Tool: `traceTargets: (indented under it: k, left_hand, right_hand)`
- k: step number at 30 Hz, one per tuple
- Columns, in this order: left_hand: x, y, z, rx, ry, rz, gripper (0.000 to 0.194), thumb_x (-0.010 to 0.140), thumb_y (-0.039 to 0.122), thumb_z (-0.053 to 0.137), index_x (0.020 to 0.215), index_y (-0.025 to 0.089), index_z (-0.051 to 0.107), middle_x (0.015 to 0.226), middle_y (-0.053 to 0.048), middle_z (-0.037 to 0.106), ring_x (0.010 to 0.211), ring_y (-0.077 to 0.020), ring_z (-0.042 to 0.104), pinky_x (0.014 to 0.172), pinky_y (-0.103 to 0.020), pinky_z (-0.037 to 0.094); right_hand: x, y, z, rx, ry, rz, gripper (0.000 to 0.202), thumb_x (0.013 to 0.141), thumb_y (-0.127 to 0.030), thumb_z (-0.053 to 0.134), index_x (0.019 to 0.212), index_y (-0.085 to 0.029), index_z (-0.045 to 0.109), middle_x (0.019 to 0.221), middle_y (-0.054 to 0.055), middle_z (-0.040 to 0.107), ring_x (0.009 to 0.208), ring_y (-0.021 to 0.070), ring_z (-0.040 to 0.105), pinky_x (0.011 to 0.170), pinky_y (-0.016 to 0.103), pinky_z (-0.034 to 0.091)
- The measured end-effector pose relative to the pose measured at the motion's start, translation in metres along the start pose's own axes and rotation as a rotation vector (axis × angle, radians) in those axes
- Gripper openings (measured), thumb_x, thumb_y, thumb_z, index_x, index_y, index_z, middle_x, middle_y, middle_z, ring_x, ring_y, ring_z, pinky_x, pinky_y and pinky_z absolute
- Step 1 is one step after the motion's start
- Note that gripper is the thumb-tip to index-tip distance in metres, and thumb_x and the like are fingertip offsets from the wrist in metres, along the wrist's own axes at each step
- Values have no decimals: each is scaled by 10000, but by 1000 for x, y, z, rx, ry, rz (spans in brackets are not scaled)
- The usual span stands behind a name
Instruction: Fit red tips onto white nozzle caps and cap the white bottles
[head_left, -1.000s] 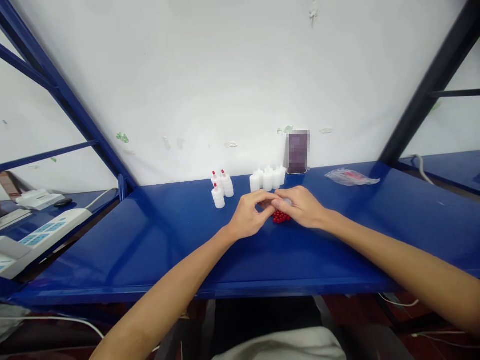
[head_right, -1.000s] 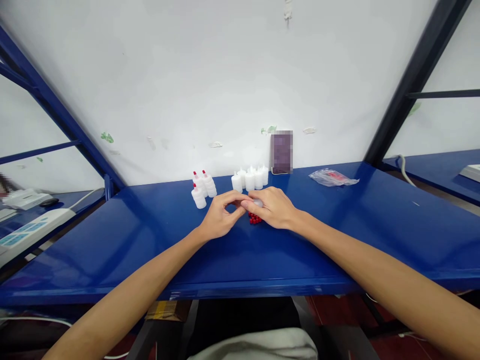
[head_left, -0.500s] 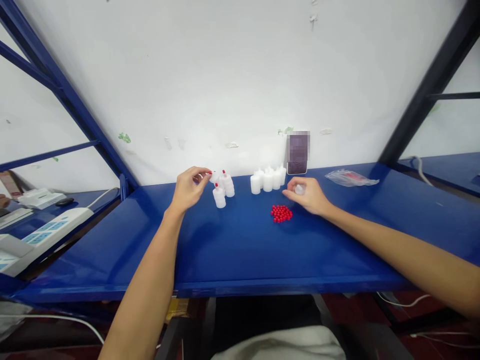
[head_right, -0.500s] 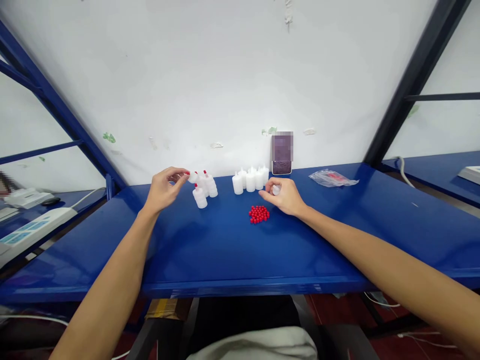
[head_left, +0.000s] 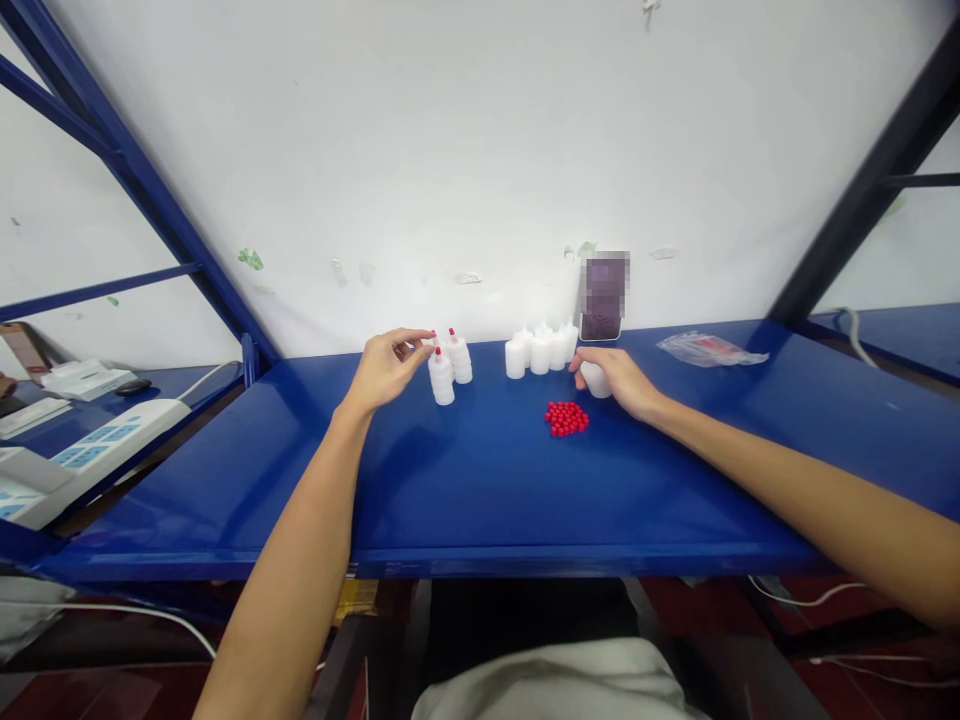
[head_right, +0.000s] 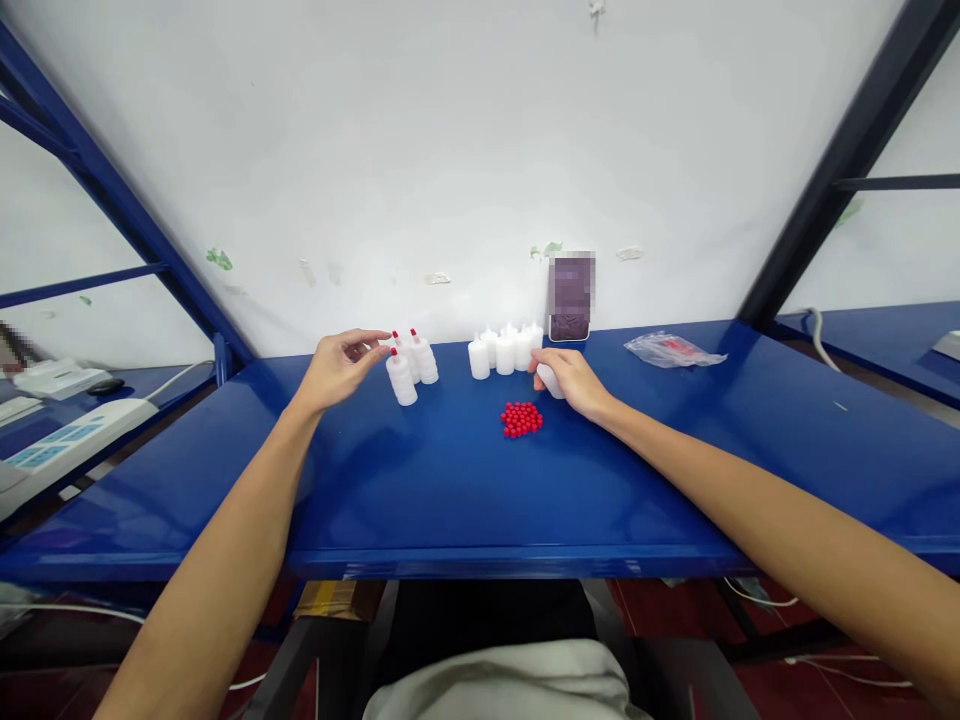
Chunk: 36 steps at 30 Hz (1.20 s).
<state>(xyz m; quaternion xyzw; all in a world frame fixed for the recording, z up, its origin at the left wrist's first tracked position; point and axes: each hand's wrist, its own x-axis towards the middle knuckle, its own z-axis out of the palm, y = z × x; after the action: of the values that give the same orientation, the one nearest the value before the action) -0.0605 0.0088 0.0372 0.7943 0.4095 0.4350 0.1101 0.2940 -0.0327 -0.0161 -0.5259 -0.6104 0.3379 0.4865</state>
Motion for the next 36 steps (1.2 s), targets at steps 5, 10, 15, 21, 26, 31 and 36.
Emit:
traceTargets:
  k: [5,10,15,21,26,31,36]
  left_hand:
    - [1,6,0,4,209,64,267,870,375,671,1016,169,760,820,-31,698,596,-92,510,589,-244,430]
    - [-1,31,22,128,455,374,116,910,238,648,914,168,741,837,-31,694,656,-94,562,656,-243,474]
    - [-20,69,77,-28,224,559,102,926,166,632,983,172,717,914,-54,714,792,-116,653,715,-241,541]
    - [-41,100,113,-477,72,327,150,890,187,682,1037,165,694,973,-59,741,812,-116,698,770,-247,595]
    - [-45,101,111,-496,16,304,117,882,184,659,991,167,698,945,-65,747,806,-134,705,769,-273,603]
    - [-46,103,108,-362,58,405,89,887,161,621,935,182,693,884,-51,738,773,-136,680,751,-289,582]
    - [-47,102,109,-318,7,460,175,873,109,588,1009,181,672,956,-58,741,848,-148,687,796,-300,560]
  right_hand:
    - [-5,-1,3,-108,-18,-77,460,875,-600,510,725,-182,631,520,-4,558,466,125,443,496,276,322]
    - [-6,-3,4,-162,-12,-121,569,907,-670,448,614,-193,552,519,-7,510,496,136,489,554,289,364]
    - [-17,-23,7,-222,-79,-212,612,902,-729,418,654,-189,564,563,14,556,548,161,546,608,301,388]
    - [-41,-44,18,-424,-227,-432,751,902,-804,222,678,-183,582,587,23,542,556,149,472,592,297,317]
    - [-45,-47,20,-560,-189,-418,757,873,-822,259,774,-189,664,647,43,604,612,172,519,613,294,304]
    - [-45,-48,21,-597,-147,-392,696,863,-801,335,684,-192,619,593,28,563,575,154,461,582,293,271]
    - [-44,-48,24,-550,-179,-396,590,897,-682,395,653,-186,602,596,19,553,586,146,453,591,292,284]
